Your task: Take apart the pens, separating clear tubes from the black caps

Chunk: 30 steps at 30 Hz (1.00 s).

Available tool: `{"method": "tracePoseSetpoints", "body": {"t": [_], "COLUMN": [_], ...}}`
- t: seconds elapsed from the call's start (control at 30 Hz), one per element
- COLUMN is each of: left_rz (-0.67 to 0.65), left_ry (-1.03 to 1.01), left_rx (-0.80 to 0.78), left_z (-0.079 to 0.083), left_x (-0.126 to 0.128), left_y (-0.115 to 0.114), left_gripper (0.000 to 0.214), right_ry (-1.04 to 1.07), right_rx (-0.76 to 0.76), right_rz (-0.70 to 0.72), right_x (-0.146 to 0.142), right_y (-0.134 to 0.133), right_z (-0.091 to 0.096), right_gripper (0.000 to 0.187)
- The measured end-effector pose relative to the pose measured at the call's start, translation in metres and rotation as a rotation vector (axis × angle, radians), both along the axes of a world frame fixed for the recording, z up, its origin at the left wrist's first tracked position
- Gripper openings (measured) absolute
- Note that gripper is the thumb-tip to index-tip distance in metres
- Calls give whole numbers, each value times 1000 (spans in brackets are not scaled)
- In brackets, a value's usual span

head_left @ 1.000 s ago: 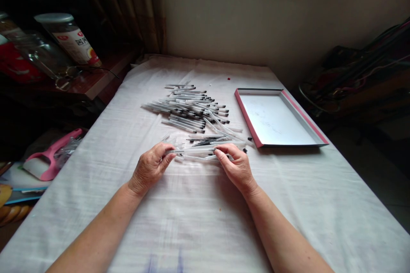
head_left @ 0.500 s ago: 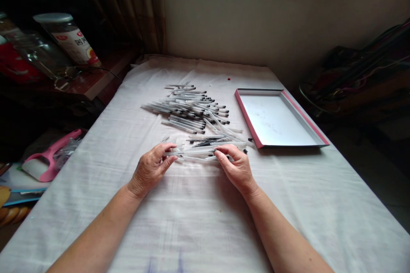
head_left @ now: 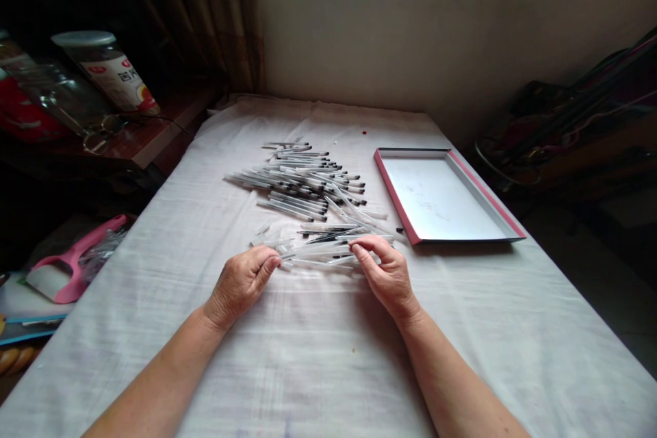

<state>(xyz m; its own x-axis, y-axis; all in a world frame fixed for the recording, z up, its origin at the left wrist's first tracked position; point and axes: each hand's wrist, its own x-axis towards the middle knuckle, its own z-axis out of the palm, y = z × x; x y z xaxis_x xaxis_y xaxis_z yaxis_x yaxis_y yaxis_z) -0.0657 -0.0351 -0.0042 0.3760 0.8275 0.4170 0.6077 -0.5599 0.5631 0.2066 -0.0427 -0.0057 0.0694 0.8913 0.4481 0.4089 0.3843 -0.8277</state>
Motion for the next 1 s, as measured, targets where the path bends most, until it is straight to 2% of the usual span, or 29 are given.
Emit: {"method": "tracePoseSetpoints", "body": {"t": [0.2, 0.43, 0.83, 1.0], "left_rz": [-13, -29, -12, -31], "left_ry": [-23, 4, 40, 35], "left_rx": [-34, -22, -33, -69], "left_z": [1, 0, 3, 7], "left_x": [-1, -1, 2, 3], "left_y": [0, 0, -1, -1], "left_gripper": [28, 26, 29, 37], "right_ry": [-44, -54, -46, 8], "right_rx": [-9, 24, 26, 35], "right_rz": [13, 22, 39, 75], "right_x": [-2, -5, -5, -5], "right_y": [-1, -2, -2, 0], "right_z": [2, 1, 5, 2], "right_gripper": [16, 9, 10, 12]}}
